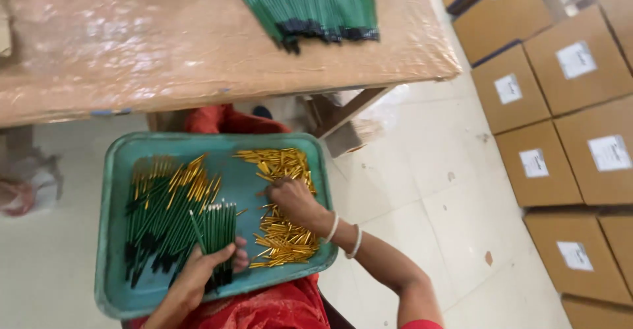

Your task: Assembling paintbrush heads by inserting metal ferrules onto green handles.

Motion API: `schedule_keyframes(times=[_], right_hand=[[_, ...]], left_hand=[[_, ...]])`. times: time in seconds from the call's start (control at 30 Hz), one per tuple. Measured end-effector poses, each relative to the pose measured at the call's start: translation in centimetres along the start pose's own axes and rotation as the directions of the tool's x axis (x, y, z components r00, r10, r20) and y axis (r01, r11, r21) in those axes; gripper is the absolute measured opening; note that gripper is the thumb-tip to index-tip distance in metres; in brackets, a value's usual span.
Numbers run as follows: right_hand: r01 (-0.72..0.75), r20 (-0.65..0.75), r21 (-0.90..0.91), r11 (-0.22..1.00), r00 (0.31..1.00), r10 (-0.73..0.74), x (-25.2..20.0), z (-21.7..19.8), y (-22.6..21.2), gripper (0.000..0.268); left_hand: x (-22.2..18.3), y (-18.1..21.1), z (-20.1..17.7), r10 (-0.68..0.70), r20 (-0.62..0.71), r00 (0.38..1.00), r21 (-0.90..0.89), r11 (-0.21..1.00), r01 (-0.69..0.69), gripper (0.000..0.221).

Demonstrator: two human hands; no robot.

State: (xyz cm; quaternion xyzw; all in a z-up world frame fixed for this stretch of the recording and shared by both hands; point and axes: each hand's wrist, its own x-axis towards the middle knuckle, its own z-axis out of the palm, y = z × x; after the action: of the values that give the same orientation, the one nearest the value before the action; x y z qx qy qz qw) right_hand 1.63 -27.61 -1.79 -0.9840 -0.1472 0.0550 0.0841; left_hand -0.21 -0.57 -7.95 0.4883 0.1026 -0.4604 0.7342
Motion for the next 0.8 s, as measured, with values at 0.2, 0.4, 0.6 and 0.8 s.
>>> schedule_keyframes(times=[0.2, 0.4, 0.6, 0.8], right_hand=[[-0.118, 0.128, -0.048, 0.992, 0.984, 0.124, 1.1, -1.3, -1.1, 0.015], [-0.134, 0.054, 0.035, 0.99, 0.99, 0.132, -0.2, -1.1, -2.0, 0.022], [-0.088, -0.024, -0.055, 0.995, 0.996, 0.086, -1.0, -0.7, -1.8, 0.013], [-0.02, -0.214, -0.062, 0.998, 0.977, 0.007, -0.8, -1.8, -1.3, 0.019]], left_hand=[[-1.2, 1.1, -0.1, -0.005, -0.081, 0.997, 0.077, 0.997, 0.011, 0.028], [0.2, -0.3, -1.3, 0.104, -0.063, 0.993, 0.029, 0.994, -0.102, 0.028], [-0.2, 0.9, -0.3, 0.061, -0.107, 0.992, 0.102, 0.993, -0.05, 0.023], [-0.2, 0.8, -0.4, 0.058, -0.067, 0.996, 0.07, 0.996, -0.054, 0.022]])
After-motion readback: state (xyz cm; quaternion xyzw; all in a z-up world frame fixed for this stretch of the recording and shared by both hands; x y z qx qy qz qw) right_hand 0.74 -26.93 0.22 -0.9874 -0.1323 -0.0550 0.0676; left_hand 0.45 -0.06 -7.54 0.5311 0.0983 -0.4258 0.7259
